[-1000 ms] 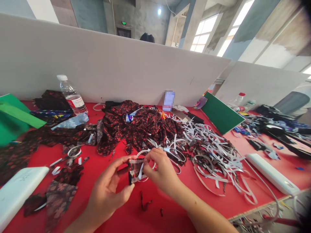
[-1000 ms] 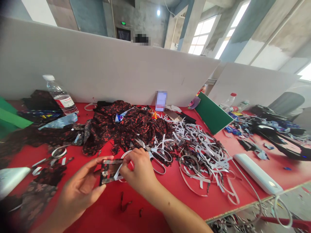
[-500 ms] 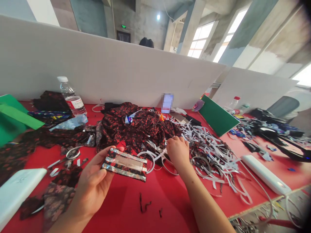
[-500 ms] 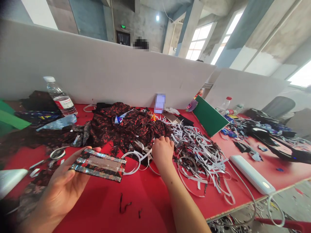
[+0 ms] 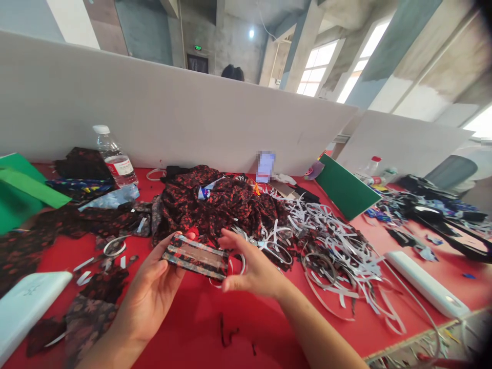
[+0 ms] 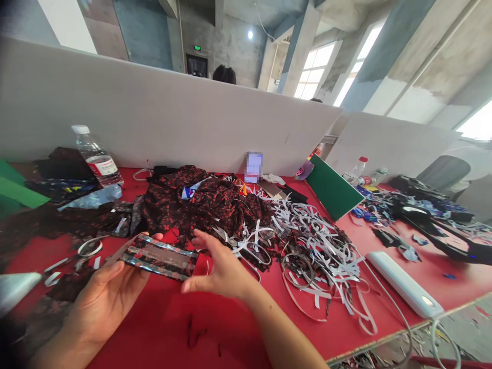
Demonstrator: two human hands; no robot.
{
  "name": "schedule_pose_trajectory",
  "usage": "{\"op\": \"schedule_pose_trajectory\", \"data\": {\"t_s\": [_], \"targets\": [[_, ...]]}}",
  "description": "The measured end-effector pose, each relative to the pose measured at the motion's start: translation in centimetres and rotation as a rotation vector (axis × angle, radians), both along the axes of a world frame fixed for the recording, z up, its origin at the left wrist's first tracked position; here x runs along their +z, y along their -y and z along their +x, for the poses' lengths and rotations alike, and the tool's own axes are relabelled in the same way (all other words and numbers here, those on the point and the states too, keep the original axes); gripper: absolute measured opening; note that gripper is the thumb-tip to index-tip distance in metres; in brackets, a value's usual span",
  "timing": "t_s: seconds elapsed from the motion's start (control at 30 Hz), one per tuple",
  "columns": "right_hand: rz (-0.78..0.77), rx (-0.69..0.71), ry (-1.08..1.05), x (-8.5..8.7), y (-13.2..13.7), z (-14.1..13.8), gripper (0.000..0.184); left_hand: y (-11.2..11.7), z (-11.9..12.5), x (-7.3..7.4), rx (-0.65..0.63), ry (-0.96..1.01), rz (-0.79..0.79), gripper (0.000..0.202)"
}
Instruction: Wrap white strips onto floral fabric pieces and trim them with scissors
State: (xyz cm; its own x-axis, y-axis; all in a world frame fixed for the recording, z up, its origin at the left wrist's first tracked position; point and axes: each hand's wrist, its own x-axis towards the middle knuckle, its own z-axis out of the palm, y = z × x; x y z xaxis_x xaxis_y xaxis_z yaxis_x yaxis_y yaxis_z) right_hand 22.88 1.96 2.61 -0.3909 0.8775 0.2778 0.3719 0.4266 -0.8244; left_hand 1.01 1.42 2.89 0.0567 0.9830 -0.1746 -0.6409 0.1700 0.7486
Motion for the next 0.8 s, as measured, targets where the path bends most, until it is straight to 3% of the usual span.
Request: {"op": "schedule_pose_trajectory", "data": {"t_s": [0.13, 0.23, 0.27, 0.33, 0.4, 0.43, 0.57, 0.67, 0.8], "targets": [[-0.077, -0.057, 0.022, -0.7, 1.1, -1.9, 0.089, -0.5, 0.0, -0.3, -0.011, -0.019, 0.026, 0.025], [-0.076, 0.006, 0.061, -0.5, 1.4, -2.5, 0.098, -1.3, 0.0, -0.2, 0.04, 0.002, -0.095, 0.026], [-0.058, 0.036, 0.079, -0.3, 1.2, -2.4, 0.092, -1.5, 0.0, -0.1, 0.072, 0.014, -0.149, 0.026], [-0.014, 0.016, 0.185, 0.3, 0.7, -1.8, 0.057, -1.9, 0.1, 0.0, 0.105, 0.006, -0.213, 0.029], [-0.019, -0.148, 0.415, 1.0, -0.2, -0.3, 0.019, -2.1, 0.3, 0.0, 0.092, -0.027, -0.262, 0.032], [-0.059, -0.283, 0.574, 1.3, -0.6, 0.8, 0.016, -2.1, 0.4, 0.0, 0.066, -0.041, -0.294, 0.032], [-0.146, -0.565, 0.762, 2.4, -1.4, 6.3, 0.019, -1.6, 0.9, 0.0, -0.032, -0.047, -0.394, 0.033], [-0.159, -0.7, 0.826, 3.1, -1.2, 9.9, 0.021, -1.3, 1.3, 0.2, -0.042, -0.028, -0.445, 0.033], [-0.127, -0.725, 0.849, 4.1, -0.3, 10.6, 0.024, -1.1, 1.7, 0.4, -0.069, -0.003, -0.483, 0.035]]}}
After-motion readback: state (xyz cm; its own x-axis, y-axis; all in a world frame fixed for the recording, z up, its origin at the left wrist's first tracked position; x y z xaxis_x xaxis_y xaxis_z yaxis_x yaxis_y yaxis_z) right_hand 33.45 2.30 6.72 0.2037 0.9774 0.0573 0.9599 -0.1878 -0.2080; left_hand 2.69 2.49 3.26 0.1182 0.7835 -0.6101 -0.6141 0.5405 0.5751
